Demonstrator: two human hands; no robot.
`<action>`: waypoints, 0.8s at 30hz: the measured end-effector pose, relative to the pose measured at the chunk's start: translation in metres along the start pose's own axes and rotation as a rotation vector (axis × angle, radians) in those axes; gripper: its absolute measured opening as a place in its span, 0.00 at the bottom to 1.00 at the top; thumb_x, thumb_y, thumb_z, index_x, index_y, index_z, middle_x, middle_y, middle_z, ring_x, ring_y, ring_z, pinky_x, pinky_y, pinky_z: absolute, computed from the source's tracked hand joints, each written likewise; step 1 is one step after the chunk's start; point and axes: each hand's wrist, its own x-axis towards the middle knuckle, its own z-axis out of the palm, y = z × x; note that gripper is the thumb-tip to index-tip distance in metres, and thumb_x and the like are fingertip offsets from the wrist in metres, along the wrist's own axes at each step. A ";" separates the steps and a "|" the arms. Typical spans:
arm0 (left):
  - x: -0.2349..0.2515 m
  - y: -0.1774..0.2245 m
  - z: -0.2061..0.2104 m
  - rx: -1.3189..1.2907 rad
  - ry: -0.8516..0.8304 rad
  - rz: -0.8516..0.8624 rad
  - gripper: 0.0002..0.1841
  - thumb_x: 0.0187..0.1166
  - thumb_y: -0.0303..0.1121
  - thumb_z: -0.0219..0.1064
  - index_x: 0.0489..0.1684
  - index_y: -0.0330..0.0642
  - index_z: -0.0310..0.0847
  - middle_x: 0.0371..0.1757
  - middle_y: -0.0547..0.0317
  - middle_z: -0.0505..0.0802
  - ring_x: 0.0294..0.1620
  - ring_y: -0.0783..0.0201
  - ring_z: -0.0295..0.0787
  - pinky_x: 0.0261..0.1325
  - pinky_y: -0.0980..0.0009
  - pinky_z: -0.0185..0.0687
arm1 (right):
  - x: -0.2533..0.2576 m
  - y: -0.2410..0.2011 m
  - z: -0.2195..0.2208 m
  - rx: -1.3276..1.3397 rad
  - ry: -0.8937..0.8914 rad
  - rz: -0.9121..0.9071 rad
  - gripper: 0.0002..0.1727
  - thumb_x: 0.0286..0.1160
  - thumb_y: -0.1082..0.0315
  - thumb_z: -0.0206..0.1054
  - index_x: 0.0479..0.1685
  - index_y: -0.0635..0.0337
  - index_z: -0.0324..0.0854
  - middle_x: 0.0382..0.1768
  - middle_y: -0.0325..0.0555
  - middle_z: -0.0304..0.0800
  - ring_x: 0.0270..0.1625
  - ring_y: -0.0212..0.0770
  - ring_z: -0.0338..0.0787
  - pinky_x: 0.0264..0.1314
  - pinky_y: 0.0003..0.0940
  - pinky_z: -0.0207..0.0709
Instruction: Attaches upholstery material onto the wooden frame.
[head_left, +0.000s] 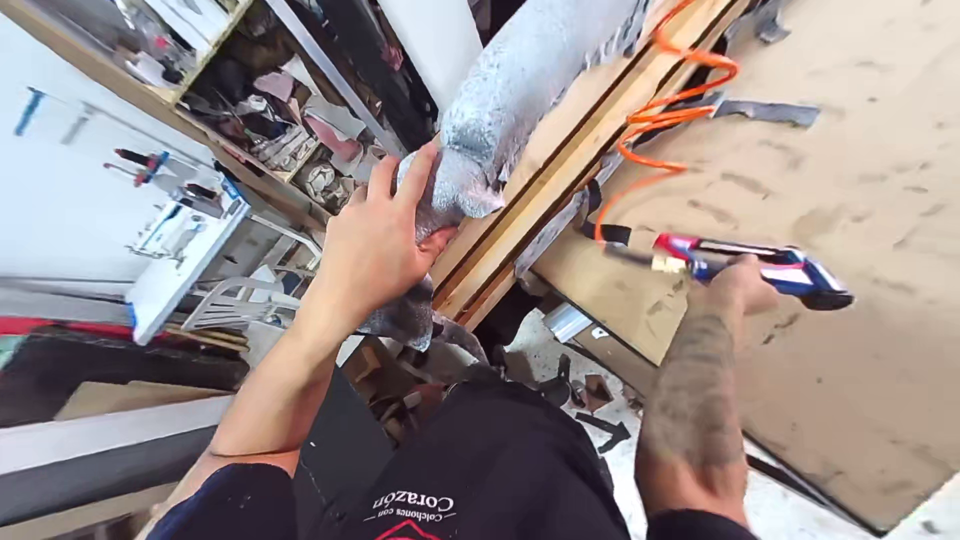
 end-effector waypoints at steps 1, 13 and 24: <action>-0.001 0.000 -0.001 -0.005 -0.009 -0.010 0.48 0.75 0.63 0.66 0.97 0.63 0.45 0.87 0.43 0.70 0.58 0.34 0.87 0.43 0.35 0.85 | -0.013 -0.007 -0.007 0.008 -0.096 -0.047 0.32 0.72 0.68 0.68 0.75 0.63 0.60 0.44 0.54 0.85 0.41 0.49 0.93 0.41 0.50 0.92; 0.001 0.002 -0.001 0.077 -0.061 -0.003 0.49 0.70 0.61 0.70 0.94 0.55 0.54 0.89 0.46 0.69 0.60 0.41 0.89 0.52 0.39 0.84 | -0.274 -0.014 -0.025 -0.039 -1.208 -0.957 0.20 0.69 0.59 0.79 0.55 0.61 0.85 0.44 0.38 0.94 0.48 0.23 0.93 0.52 0.25 0.89; -0.001 0.000 0.006 0.125 0.030 0.010 0.49 0.58 0.67 0.69 0.84 0.51 0.68 0.77 0.45 0.82 0.67 0.43 0.86 0.58 0.40 0.83 | -0.283 -0.001 -0.003 -0.226 -1.195 -1.080 0.19 0.67 0.56 0.77 0.53 0.58 0.90 0.35 0.44 0.95 0.38 0.31 0.94 0.40 0.31 0.85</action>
